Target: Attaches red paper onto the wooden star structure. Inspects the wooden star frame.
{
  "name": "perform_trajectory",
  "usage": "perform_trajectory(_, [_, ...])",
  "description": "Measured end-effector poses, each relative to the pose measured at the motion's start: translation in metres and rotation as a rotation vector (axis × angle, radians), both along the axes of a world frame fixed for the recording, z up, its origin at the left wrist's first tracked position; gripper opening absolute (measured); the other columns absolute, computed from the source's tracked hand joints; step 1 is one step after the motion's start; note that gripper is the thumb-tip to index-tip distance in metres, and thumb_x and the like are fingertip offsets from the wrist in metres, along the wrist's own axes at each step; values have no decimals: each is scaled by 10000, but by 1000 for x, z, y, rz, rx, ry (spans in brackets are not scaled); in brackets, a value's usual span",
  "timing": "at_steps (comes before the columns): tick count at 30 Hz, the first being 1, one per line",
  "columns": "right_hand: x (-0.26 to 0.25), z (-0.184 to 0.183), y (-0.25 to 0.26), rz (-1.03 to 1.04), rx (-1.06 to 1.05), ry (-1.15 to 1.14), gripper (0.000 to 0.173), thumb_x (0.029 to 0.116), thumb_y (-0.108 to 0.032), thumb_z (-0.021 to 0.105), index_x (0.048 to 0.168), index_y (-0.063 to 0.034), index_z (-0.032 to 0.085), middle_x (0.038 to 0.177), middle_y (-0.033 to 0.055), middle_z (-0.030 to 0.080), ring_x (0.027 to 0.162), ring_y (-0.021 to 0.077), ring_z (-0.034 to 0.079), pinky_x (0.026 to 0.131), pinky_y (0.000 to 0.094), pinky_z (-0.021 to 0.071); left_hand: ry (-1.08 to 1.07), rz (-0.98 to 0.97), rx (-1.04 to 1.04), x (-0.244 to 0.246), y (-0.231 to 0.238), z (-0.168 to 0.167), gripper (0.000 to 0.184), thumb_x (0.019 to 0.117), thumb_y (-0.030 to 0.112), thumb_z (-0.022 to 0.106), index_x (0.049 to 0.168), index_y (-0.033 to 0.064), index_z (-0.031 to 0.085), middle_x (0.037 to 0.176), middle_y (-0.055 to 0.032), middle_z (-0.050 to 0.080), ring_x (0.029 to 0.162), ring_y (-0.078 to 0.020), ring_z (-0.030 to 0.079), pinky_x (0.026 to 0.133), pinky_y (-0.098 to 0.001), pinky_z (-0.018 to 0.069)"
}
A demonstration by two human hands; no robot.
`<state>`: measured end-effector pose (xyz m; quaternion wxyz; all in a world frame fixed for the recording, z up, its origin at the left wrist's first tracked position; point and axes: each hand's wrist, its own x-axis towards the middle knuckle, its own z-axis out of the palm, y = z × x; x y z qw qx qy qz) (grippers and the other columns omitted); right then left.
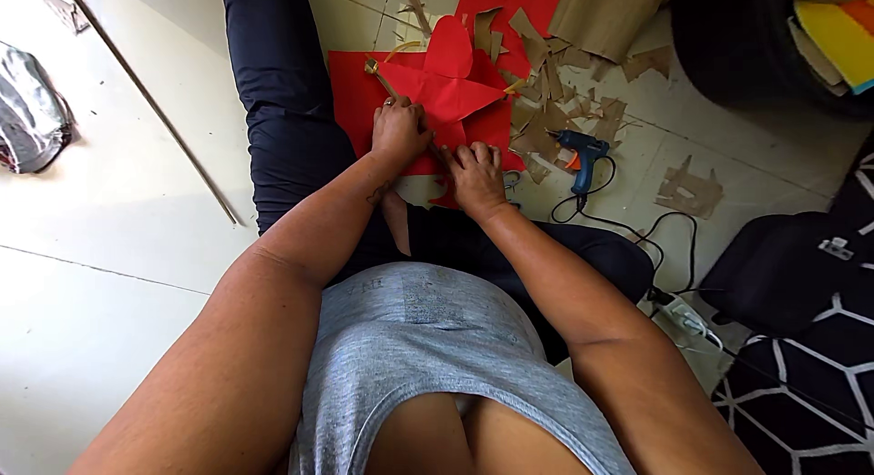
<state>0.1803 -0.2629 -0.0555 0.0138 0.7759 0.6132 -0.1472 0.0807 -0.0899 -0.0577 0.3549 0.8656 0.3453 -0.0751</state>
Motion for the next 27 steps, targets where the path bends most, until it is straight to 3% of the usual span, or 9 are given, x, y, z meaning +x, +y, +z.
perform_trajectory(5, [1,-3,-4,-19,83,8,460,921,28,606,1362,-91,661,1251,192,669,1247,442,565,1057,664,385,15,-5,-1,1,0,0,313,958,340,691,1026,35,719,1135,-194,649,1186,-383,572,1033,-568,396])
perform_trajectory(11, [-5,-2,9,-29,2,28,650,941,-1,611,1556,-158,471,1335,223,617,1271,470,532,1059,665,371,24,-3,3,1,0,1,300,954,325,697,1033,36,718,1145,-193,649,1199,-380,567,1026,-564,404])
perform_trajectory(16, [-10,2,10,-32,-91,2,672,956,42,557,1587,-144,415,1424,239,557,1299,475,510,1070,664,353,12,-19,18,1,0,0,321,943,347,701,1029,38,716,1137,-192,649,1190,-383,568,1024,-565,400])
perform_trajectory(27, [-11,6,-5,-74,-148,1,565,979,46,529,1529,-74,480,1413,206,574,1318,460,498,1083,674,346,14,-26,20,2,-1,1,329,950,351,707,1032,32,715,1163,-206,646,1214,-398,559,1045,-576,389])
